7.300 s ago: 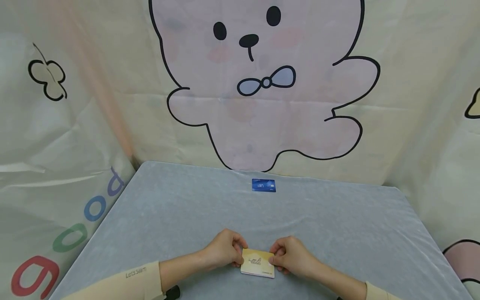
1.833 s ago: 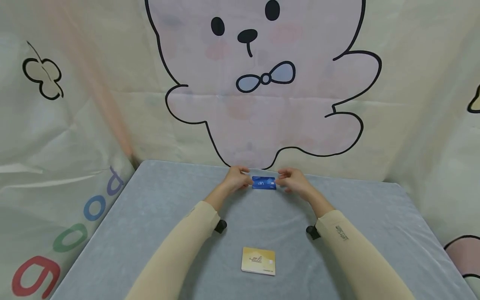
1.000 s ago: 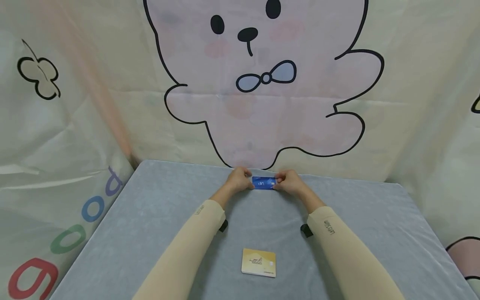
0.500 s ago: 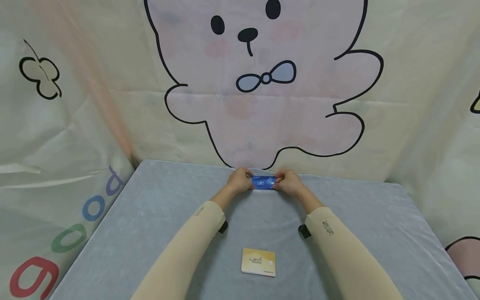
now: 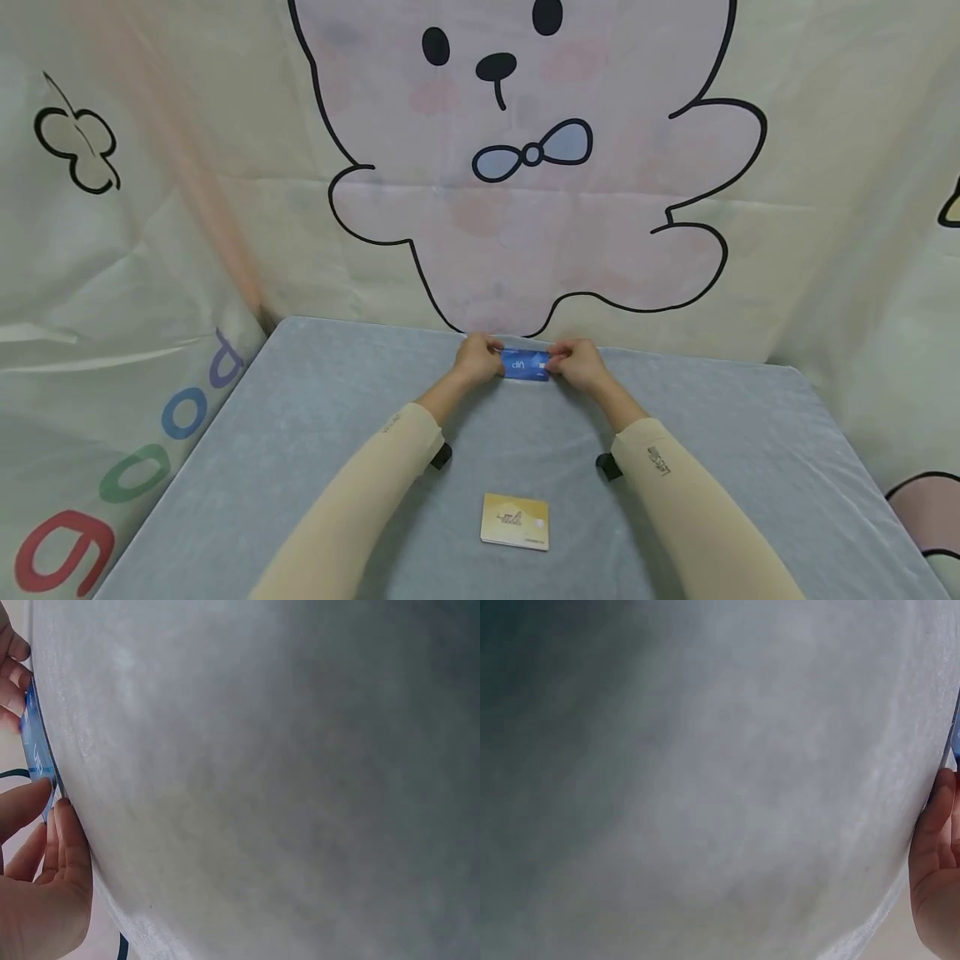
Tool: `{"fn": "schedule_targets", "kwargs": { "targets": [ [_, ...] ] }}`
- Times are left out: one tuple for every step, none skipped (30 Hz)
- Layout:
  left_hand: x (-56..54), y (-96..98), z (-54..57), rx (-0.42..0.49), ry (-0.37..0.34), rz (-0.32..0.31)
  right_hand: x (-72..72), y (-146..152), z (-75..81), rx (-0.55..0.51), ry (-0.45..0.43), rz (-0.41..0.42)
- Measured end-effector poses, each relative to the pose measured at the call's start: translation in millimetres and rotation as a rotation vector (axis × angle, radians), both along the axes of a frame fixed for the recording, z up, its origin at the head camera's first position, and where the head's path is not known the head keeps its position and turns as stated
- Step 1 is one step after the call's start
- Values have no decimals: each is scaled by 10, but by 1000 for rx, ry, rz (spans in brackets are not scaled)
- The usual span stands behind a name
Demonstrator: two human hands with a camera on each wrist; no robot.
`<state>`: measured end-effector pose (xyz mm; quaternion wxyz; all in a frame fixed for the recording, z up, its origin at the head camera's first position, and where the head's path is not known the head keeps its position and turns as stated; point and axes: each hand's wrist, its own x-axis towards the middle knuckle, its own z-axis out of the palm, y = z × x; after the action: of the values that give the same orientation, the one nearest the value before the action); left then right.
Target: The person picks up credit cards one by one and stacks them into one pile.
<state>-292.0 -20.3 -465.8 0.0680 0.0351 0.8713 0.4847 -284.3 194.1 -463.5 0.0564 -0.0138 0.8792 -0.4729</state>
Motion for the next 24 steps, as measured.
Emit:
{"fn": "schedule_targets", "kwargs": {
  "targets": [
    [1, -7, 0, 13, 3, 3, 10, -6, 10, -14, -15, -6],
    [4, -15, 0, 30, 3, 6, 20, -11, 20, -29, -32, -14],
    [5, -23, -3, 47, 4, 11, 30, -17, 30, -46, -48, -18],
    [6, -31, -6, 66, 4, 17, 41, -24, 39, -61, -64, -21],
    [8, -39, -8, 86, 0, 22, 47, -29, 46, -81, -80, -24],
    [12, -47, -10, 105, -7, 27, 52, -33, 53, -100, -91, -23],
    [15, -54, -11, 124, -17, 31, 55, -40, 54, -120, -104, -26],
    [20, -61, -12, 141, -26, 34, 64, -39, 61, -136, -110, -23],
    [27, -69, -11, 158, -39, 36, 67, -41, 62, -151, -116, -22],
    [33, -75, -4, 173, -50, 37, 75, -38, 69, -160, -120, -16],
    [41, -80, 3, 188, -62, 37, 79, -38, 73, -172, -123, -13],
    [48, -85, 11, 203, -73, 37, 87, -36, 77, -180, -127, -12],
    [58, -90, 21, 214, -80, 34, 94, -32, 80, -183, -130, -10],
    [69, -96, 31, 223, -85, 31, 100, -29, 83, -184, -134, -10],
    [80, -101, 40, 238, -95, 26, 104, -30, 83, -183, -138, -13],
    [89, -107, 51, 249, -100, 22, 113, -27, 88, -182, -141, -13],
    [100, -112, 59, 262, -107, 16, 119, -27, 89, -183, -144, -15],
    [111, -117, 67, 273, -112, 11, 130, -25, 95, -179, -145, -14],
    [122, -123, 76, 281, -115, 5, 138, -26, 100, -177, -144, -14],
    [131, -129, 83, 291, -117, 1, 149, -25, 104, -176, -143, -12],
    [141, -134, 88, 298, -120, -3, 162, -25, 108, -175, -140, -8],
    [148, -138, 93, 300, -119, -5, 172, -22, 113, -174, -139, -8],
    [155, -139, 94, 303, -120, -9, 183, -18, 115, -172, -138, -5],
    [161, -141, 96, 305, -119, -12, 194, -13, 116, -170, -137, -5]
  ]
}}
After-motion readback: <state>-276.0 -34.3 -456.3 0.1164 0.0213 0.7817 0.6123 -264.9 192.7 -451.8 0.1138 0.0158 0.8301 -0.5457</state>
